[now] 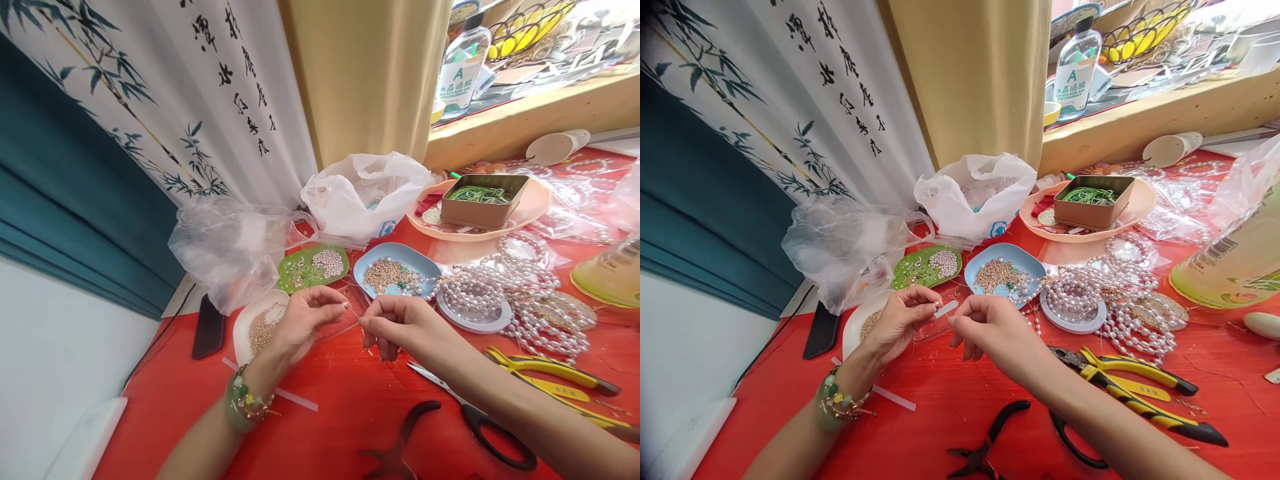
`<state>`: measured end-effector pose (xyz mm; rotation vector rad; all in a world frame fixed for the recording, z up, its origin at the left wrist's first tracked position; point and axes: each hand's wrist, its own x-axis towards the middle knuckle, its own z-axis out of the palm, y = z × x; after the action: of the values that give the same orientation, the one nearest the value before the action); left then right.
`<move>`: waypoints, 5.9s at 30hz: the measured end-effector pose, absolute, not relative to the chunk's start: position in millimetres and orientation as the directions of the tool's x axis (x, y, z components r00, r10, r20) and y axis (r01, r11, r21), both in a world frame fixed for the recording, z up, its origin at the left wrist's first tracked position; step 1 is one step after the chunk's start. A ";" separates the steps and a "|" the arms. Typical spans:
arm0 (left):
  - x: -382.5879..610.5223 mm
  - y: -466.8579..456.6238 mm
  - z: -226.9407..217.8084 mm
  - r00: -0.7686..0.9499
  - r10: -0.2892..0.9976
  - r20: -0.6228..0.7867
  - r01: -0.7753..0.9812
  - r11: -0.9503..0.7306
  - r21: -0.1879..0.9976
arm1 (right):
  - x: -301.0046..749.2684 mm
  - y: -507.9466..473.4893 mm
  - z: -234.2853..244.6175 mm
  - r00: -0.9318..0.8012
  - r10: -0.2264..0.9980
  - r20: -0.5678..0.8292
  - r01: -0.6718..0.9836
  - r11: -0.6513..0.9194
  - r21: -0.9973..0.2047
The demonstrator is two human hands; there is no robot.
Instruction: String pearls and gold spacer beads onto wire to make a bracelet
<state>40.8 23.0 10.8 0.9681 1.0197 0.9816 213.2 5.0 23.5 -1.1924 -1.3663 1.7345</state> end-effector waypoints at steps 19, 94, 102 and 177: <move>42.0 21.2 9.1 0.270 0.941 -0.203 -0.150 0.249 0.957 | 212.5 4.4 23.0 -0.411 0.872 -0.265 0.078 -0.256 -0.964; 94.5 -9.3 -20.9 0.641 0.767 -0.005 0.710 -0.591 0.384 | 233.2 1.1 55.0 -0.244 0.968 0.050 -0.002 0.051 -0.999; 102.8 -5.8 -28.8 0.623 0.779 0.073 0.687 -0.589 0.426 | 234.4 1.7 56.1 -0.296 0.953 0.068 -0.012 0.068 -0.998; 52.4 15.3 6.5 0.240 0.922 -0.304 -0.390 0.378 0.840 | 217.4 -2.1 42.3 -0.388 0.897 -0.210 0.321 -0.083 -0.944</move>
<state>52.4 15.3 6.5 0.7096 0.9168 1.0082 217.4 -2.1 42.3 -1.3191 -1.6908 1.4917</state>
